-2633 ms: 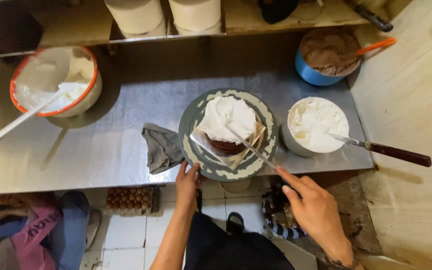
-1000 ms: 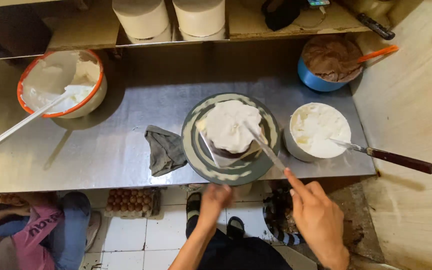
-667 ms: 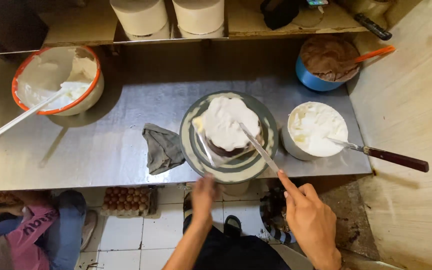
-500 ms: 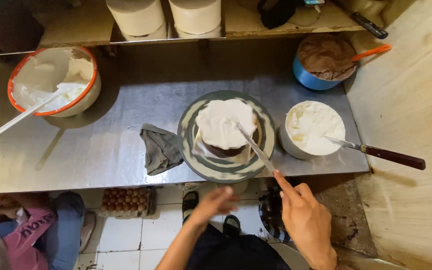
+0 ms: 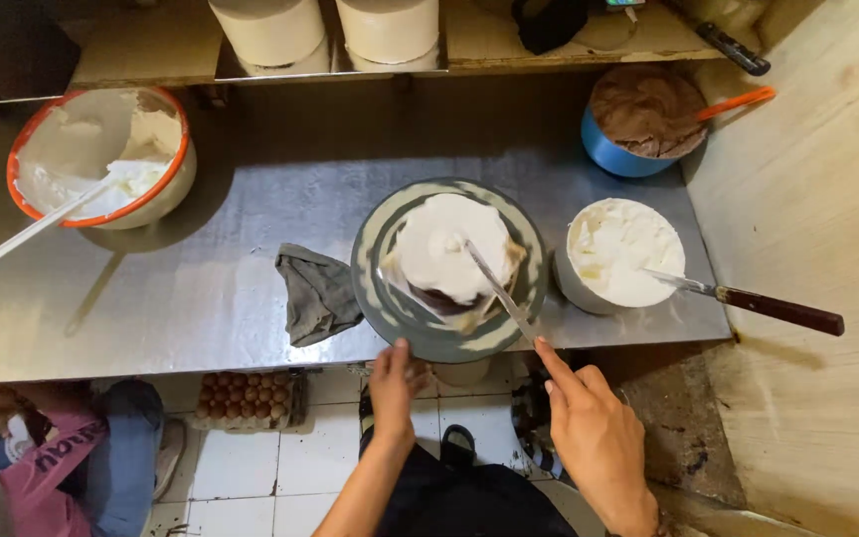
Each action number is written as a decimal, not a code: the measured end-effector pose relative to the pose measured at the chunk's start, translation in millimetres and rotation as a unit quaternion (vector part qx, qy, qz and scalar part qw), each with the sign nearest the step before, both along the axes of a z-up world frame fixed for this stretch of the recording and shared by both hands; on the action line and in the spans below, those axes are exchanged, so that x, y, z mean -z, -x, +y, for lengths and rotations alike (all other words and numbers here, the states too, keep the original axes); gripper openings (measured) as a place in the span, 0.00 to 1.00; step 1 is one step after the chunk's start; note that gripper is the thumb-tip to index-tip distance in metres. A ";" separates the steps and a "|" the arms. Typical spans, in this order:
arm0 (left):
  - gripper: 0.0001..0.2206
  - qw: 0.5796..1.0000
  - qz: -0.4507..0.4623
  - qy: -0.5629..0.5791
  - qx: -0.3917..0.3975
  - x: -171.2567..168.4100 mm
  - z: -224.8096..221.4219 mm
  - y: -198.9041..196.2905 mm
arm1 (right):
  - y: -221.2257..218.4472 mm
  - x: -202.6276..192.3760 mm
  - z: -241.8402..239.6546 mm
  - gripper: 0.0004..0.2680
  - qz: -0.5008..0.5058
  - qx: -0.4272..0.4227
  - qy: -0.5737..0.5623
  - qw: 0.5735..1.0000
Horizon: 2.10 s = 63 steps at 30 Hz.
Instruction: Apply frosting to a cake on a rotating turntable using a spatula.
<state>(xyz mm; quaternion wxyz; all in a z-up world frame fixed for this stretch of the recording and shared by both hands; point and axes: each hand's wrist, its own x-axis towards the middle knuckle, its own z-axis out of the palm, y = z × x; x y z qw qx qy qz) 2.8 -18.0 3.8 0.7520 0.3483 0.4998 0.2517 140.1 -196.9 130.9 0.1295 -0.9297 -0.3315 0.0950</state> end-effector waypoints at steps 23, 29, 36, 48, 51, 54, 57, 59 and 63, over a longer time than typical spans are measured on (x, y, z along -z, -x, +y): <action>0.19 0.997 0.021 0.015 0.070 -17.3 -7.4 -2.2 | 7.6 2.4 7.5 0.21 0.013 0.006 -0.035 0.999; 0.20 0.985 0.059 0.037 0.155 -38.4 13.3 1.4 | 6.2 -6.8 11.7 0.21 0.058 0.004 -0.017 0.998; 0.18 0.978 0.061 0.035 0.198 -20.2 -1.4 0.2 | 7.0 3.6 10.3 0.20 0.023 -0.009 -0.047 0.999; 0.05 0.966 -0.079 0.009 0.244 45.0 -29.1 -0.1 | 6.7 2.6 14.9 0.22 0.073 -0.003 -0.011 0.997; 0.17 0.885 -0.010 0.046 0.464 35.5 -43.8 7.0 | 9.0 1.1 14.5 0.22 0.072 0.003 -0.031 0.997; 0.13 0.903 0.013 0.015 0.429 40.7 -45.6 6.6 | 9.9 -1.4 15.4 0.22 0.096 0.009 -0.019 0.995; 0.14 0.923 0.010 -0.002 0.385 48.1 -43.1 5.9 | 11.6 -4.2 17.3 0.22 0.099 0.003 -0.021 0.995; 0.12 0.924 0.018 0.014 0.382 39.4 -42.7 6.1 | 13.0 -8.8 19.4 0.22 0.121 0.022 -0.008 0.992; 0.15 0.925 0.021 0.036 0.378 36.4 -40.5 7.4 | 12.7 -6.4 18.8 0.22 0.106 0.005 -0.051 0.993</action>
